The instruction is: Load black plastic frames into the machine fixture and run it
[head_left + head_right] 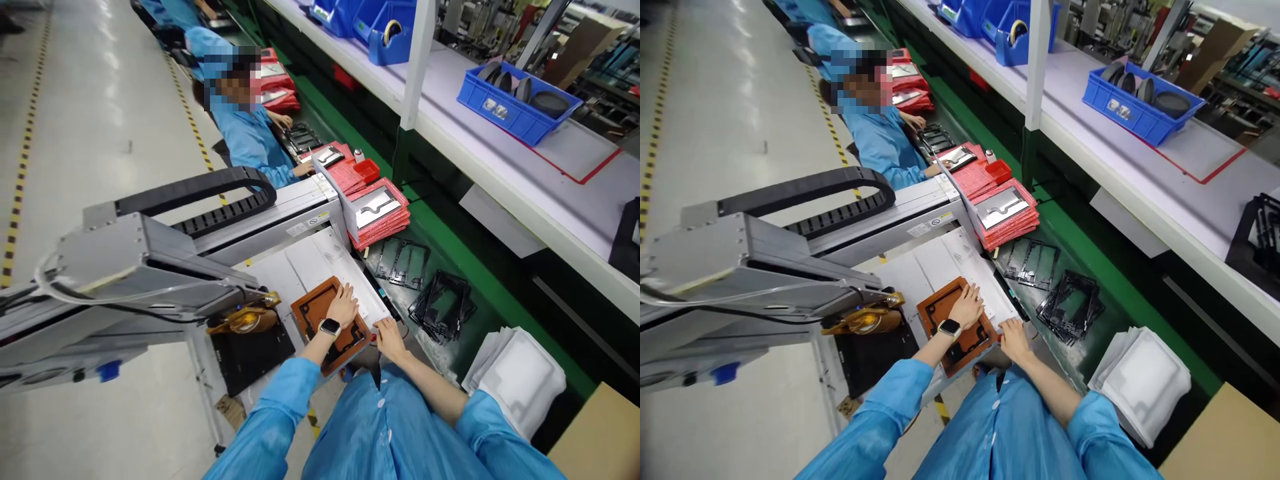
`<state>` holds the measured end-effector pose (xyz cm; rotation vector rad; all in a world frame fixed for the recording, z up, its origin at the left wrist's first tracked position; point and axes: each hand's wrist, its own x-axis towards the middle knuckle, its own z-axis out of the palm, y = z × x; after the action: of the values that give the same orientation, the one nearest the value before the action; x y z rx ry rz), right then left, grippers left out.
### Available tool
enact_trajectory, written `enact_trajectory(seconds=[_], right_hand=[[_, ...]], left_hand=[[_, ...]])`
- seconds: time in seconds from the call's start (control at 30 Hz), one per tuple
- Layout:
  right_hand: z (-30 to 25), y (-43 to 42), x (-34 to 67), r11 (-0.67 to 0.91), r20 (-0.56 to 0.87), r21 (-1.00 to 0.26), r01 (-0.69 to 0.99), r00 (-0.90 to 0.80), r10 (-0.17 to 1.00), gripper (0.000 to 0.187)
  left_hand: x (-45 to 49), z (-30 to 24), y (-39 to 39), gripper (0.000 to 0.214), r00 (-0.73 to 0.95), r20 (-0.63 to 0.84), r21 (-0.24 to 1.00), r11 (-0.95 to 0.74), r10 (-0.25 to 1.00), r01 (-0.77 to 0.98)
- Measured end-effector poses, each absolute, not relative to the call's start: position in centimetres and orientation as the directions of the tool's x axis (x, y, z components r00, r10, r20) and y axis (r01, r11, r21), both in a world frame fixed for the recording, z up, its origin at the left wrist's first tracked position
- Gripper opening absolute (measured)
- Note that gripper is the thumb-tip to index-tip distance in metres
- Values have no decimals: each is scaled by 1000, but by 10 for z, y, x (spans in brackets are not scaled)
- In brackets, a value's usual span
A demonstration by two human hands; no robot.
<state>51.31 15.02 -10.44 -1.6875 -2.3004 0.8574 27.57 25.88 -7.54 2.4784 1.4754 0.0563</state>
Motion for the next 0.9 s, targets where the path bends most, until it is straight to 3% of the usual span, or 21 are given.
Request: enact_trajectory(seconds=[0.1,0.23,0.43,0.6,0.7,0.8,0.9], right_hand=[[-106,151,495,413,-184,-512,753,-567,803,44],[-113,132,458,665,-145,-470,581,-793,591,51],[-102,140,420,693,-231,-351,630,-775,588,30],[-56,179,438,725,-259,-349,594,-805,535,21],[-4,195,477,653,-160,-425,627,-762,628,16],[66,194,514,616,62,-524,588,-695,716,12],[141,177,530,660,281,-544,518,-628,725,14]], left_hand=[[269,-51,256,46,422,-52,282,-392,905,876],[250,-18,236,68,129,-5,277,-123,992,953],[240,8,205,74,-72,66,341,46,995,939],[232,10,197,70,-154,98,460,93,983,883],[224,7,192,65,-235,136,510,136,962,849],[221,4,189,61,-267,161,537,143,950,831],[223,2,193,57,-237,137,525,133,962,841]])
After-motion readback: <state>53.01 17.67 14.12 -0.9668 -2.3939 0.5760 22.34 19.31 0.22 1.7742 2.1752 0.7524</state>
